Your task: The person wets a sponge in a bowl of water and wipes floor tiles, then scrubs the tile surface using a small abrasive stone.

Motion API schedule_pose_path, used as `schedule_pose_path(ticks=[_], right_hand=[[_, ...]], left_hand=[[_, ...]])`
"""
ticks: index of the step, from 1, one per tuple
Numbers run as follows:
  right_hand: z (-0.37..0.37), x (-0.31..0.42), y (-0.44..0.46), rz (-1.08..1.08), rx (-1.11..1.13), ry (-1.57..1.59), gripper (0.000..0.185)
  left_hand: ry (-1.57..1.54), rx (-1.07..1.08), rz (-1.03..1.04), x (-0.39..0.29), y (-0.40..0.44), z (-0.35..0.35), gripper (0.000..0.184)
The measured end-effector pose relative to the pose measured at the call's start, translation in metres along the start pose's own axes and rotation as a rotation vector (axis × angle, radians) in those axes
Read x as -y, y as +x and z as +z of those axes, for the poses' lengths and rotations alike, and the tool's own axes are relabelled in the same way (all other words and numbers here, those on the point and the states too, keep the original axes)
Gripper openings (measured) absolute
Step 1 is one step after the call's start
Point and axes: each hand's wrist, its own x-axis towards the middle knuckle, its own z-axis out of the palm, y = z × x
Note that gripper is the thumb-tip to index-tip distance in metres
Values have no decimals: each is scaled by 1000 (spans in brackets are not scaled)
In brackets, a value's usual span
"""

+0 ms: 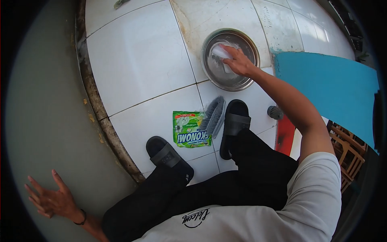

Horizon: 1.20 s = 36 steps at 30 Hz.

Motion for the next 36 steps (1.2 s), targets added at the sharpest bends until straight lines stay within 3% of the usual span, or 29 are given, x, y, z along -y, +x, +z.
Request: schedule_pose_path(ticks=[1,4,8,12,15,21,24,33,36], right_hand=[[-8,-2,-2,-28,-15,51,57],[-39,4,-7,147,147,794,51],[-70,35,-28,386,249,1360,49],[-77,28,-26,309,409,1579,53],[-78,35,-25,412,381,1507,57],[-68,47,-20,377,189,1409,62],[-63,38,-16,381,227,1489,59],[-58,48,-16,566,-2,1211,42],[-57,48,-15,509,14,1140,39]], left_hand=[[-19,-12,7,0,1,1,73],[-8,-6,14,2,-1,5,73],[30,-3,26,4,-1,2,74],[53,19,28,7,-5,3,76],[35,30,28,7,-4,2,76],[4,40,29,8,-4,2,77],[10,21,33,6,-3,2,75],[7,67,30,8,-6,1,77],[7,30,37,5,-3,1,76]])
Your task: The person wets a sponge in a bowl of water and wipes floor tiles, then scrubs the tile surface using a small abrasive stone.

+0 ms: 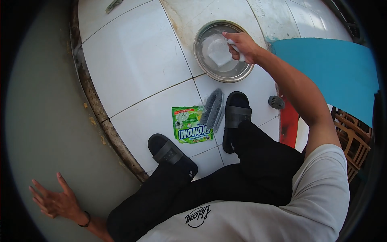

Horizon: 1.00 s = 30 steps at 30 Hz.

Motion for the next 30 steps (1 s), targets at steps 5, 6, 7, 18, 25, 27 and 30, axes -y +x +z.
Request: schedule_pose_path(ticks=[5,6,7,18,25,27,30], right_hand=[[-1,-9,15,-48,26,-205,41],[0,-8,17,-62,37,-272,44],[-1,-5,19,-28,36,-354,48],[43,116,7,-73,616,-1179,54],[142,135,141,-721,120,-1149,53],[162,142,176,-737,-21,-1283,56],[175,122,248,-921,-194,-1291,55]], left_hand=[[-16,-14,14,-4,3,-3,77],[-10,-10,23,-4,4,-4,76],[-3,-7,30,-4,4,-4,76],[44,54,-4,-8,2,-2,72],[307,241,-66,-5,-10,1,73],[311,264,-84,-13,-6,1,73],[387,398,-107,-31,14,-3,71]])
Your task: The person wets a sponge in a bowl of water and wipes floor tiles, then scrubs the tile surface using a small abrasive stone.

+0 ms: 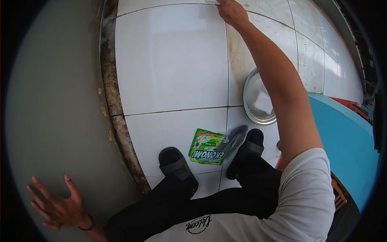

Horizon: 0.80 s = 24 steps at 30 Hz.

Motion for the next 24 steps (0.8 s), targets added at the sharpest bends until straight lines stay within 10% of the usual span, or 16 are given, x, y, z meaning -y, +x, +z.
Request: schedule_pose_path(ticks=[2,7,12,24], right_hand=[[48,-19,8,-4,-88,29,49],[69,-4,-34,-184,-212,-359,52],[50,30,-96,-101,14,-336,65],[47,99,-251,-93,154,-467,61]], left_hand=[[551,402,-36,-10,5,-19,69],[594,418,-47,-13,7,-18,68],[-281,-197,33,7,-1,10,70],[-472,-247,99,26,-8,10,87]])
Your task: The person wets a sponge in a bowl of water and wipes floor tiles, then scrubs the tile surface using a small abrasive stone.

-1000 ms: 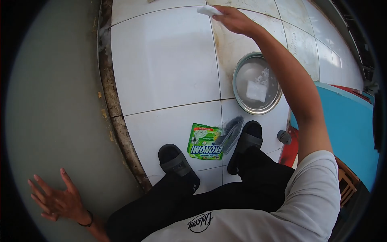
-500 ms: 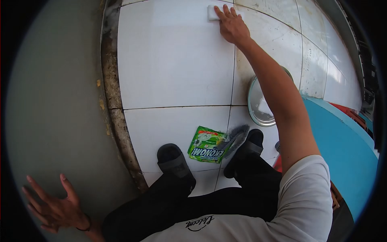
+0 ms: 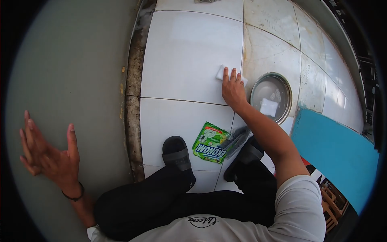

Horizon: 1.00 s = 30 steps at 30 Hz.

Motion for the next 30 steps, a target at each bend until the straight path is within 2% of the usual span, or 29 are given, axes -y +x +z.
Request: schedule_pose_path(ticks=[3,6,7,12,18,20,21,24,27,30], right_hand=[[3,11,-22,11,59,-26,61],[25,33,-21,148,113,49,62],[-10,51,-17,239,204,129,64],[12,110,-1,294,160,126,64],[-24,232,20,302,129,155,59],[-27,275,31,276,180,173,61],[-29,294,34,244,109,160,58],[-42,342,47,84,86,106,59],[-55,347,48,-248,-19,29,57],[-81,306,56,-328,-137,327,52]], left_hand=[[-19,28,-23,0,-3,2,89],[-37,90,-54,0,-2,-1,90],[-23,127,-55,-1,0,-4,90],[-228,127,-14,3,10,-4,90],[-177,128,-24,1,9,3,89],[-143,130,-24,2,5,5,88],[-113,138,-21,1,4,5,88],[-2,171,-29,-1,3,-1,87],[-84,159,-30,0,3,-1,86],[-114,122,2,2,6,2,85]])
